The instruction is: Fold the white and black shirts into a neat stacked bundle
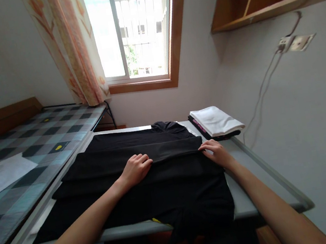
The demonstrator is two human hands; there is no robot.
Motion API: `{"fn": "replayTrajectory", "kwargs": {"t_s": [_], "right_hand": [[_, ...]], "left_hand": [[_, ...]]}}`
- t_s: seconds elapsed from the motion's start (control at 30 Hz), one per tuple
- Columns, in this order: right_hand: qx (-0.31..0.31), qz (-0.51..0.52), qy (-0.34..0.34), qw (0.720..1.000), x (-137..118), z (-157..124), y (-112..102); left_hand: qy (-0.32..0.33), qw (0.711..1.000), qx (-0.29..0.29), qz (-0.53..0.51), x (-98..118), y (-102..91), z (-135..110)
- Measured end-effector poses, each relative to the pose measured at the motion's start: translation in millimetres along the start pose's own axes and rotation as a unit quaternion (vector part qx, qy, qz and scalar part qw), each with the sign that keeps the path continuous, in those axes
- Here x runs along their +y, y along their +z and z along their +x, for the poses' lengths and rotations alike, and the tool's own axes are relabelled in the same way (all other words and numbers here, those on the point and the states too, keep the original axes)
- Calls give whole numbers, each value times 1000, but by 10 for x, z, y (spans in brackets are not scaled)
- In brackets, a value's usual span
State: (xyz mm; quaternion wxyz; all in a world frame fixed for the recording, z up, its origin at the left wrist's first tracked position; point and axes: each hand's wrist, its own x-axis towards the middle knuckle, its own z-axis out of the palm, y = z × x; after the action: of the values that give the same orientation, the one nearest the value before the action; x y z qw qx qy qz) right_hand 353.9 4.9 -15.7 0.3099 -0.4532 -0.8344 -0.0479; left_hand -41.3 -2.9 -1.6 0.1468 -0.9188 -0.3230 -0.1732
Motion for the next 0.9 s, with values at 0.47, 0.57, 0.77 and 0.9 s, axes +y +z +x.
{"fn": "replayTrajectory", "kwargs": {"t_s": [0.47, 0.57, 0.77, 0.9], "right_hand": [[12, 54, 31, 998, 22, -64, 38], [9, -3, -1, 1000, 5, -58, 20], [0, -96, -32, 995, -45, -32, -22], [-14, -56, -23, 998, -24, -38, -15]], "left_hand": [[-76, 993, -85, -13, -390, -201, -397], [-138, 985, -106, -14, -714, -379, -809], [-274, 951, -133, 56, -1269, -694, -1724], [-301, 940, -150, 65, -1353, -758, -1989]]}}
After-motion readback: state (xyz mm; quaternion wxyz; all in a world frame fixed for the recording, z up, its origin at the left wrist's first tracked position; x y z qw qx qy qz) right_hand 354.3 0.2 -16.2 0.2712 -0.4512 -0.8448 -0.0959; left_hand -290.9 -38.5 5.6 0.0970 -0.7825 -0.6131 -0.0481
